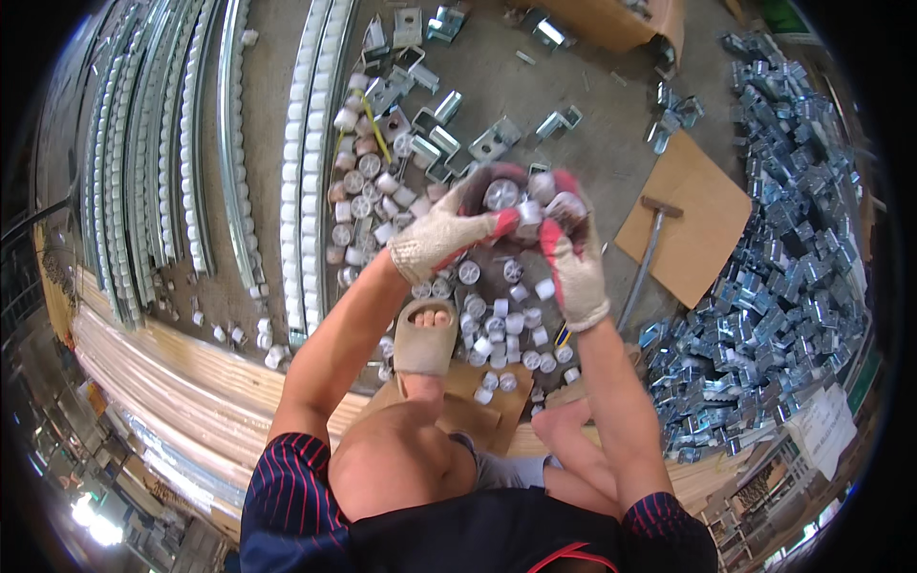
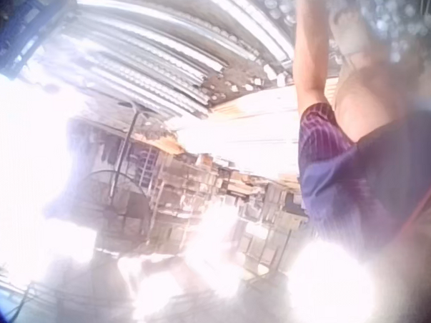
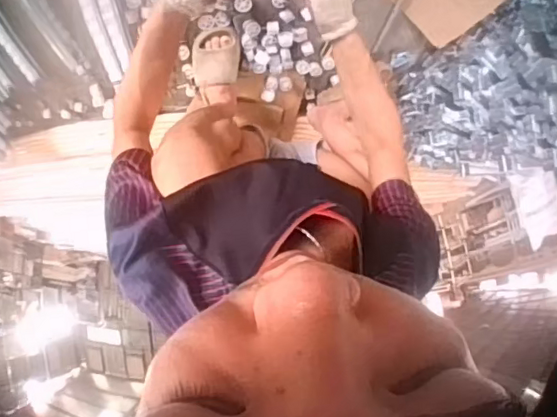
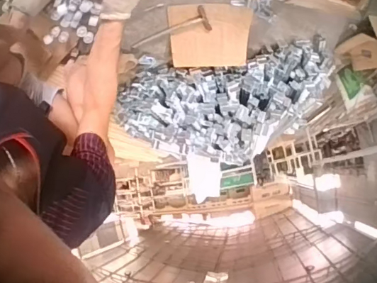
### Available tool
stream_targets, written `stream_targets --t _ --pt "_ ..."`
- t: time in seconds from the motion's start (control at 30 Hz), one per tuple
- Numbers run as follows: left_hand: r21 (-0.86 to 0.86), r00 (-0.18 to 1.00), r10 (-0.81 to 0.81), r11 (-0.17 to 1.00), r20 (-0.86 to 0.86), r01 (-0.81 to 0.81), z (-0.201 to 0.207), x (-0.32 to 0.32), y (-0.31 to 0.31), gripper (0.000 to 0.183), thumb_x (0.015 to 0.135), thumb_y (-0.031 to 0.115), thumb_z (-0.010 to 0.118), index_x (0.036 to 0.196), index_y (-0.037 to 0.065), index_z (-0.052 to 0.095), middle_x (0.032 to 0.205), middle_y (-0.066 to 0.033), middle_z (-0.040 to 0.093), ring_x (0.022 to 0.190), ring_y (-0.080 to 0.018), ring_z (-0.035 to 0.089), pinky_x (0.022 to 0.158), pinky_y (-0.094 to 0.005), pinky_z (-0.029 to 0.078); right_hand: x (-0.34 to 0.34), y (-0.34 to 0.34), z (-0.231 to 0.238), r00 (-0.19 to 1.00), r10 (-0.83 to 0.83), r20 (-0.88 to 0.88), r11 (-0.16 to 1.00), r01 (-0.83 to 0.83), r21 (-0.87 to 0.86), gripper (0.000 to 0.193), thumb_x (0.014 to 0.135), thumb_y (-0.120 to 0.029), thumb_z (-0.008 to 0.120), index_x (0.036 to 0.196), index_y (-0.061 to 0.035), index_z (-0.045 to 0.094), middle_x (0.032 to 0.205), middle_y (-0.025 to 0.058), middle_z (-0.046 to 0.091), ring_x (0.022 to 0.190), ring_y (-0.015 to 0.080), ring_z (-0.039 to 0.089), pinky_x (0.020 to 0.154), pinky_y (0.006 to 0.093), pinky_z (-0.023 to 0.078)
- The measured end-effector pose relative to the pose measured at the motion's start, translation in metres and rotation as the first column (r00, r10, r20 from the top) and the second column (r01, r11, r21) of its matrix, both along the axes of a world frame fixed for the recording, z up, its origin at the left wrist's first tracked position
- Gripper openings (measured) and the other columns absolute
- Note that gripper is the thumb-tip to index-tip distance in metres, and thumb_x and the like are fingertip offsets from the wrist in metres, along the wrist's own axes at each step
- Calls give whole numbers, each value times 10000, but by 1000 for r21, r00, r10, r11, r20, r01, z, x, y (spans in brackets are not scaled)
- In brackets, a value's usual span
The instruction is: The person sorts various metal and plastic hardware components by picking them up and placing them into a cardboard box.
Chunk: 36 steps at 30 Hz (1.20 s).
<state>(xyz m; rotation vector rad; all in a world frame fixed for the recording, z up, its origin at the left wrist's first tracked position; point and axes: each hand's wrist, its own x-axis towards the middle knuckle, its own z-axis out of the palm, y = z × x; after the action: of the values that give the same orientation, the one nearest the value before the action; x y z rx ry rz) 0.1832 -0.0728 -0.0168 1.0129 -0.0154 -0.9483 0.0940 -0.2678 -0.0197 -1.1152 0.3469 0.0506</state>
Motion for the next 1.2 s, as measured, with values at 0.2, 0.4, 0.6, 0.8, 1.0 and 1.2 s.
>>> stream_targets --t 0.2,0.4,0.6,0.8,1.0,1.2 --pt "-91 958 18 995 -286 -45 -23 49 -40 410 1060 244 669 1424 66 609 1300 -116 737 1159 -247 734 983 -428 623 64 -22 -25 969 -75 -237 997 74 -10 413 1117 -142 617 1522 -101 554 1391 53 674 1220 172 676 1022 360 595" --pt "54 977 -13 999 215 1 78 257 -147 409 1077 434 605 1309 104 677 1244 -106 739 1071 -250 746 897 -476 639 267 -135 68 992 86 -87 991 -76 114 476 1124 -468 558 1477 -149 571 1413 120 690 1144 318 745 955 506 644" --pt "222 863 228 908 451 -356 104 313 -120 397 1039 411 686 1366 191 643 1172 -50 677 945 -245 682 757 -499 647 332 -237 36 969 -209 -134 940 161 -302 847 1006 -628 641 1554 -23 414 1415 216 610 952 357 756 772 506 666" --pt "391 867 116 857 485 -334 44 109 8 429 1029 345 699 1306 18 697 1075 -67 745 938 -131 716 839 -312 606 72 -164 2 953 156 -259 527 -302 -794 369 979 -243 720 1288 -43 695 939 87 734 872 203 718 815 343 594" --pt "648 985 -25 756 170 -92 -58 -87 72 439 914 90 841 1327 43 699 1055 -46 774 904 -101 711 840 -281 602 -103 -124 -70 654 347 -673 -134 -675 -725 537 877 -282 816 1374 -168 649 1221 156 665 1130 384 687 956 478 583" --pt "783 928 -233 615 291 -91 -55 -151 69 502 859 132 875 1323 83 688 1045 -90 737 908 -205 742 789 -329 622 -166 -95 -20 428 480 -766 -236 -778 -583 506 941 -395 750 1378 -167 637 1209 135 661 1097 329 683 909 456 584"
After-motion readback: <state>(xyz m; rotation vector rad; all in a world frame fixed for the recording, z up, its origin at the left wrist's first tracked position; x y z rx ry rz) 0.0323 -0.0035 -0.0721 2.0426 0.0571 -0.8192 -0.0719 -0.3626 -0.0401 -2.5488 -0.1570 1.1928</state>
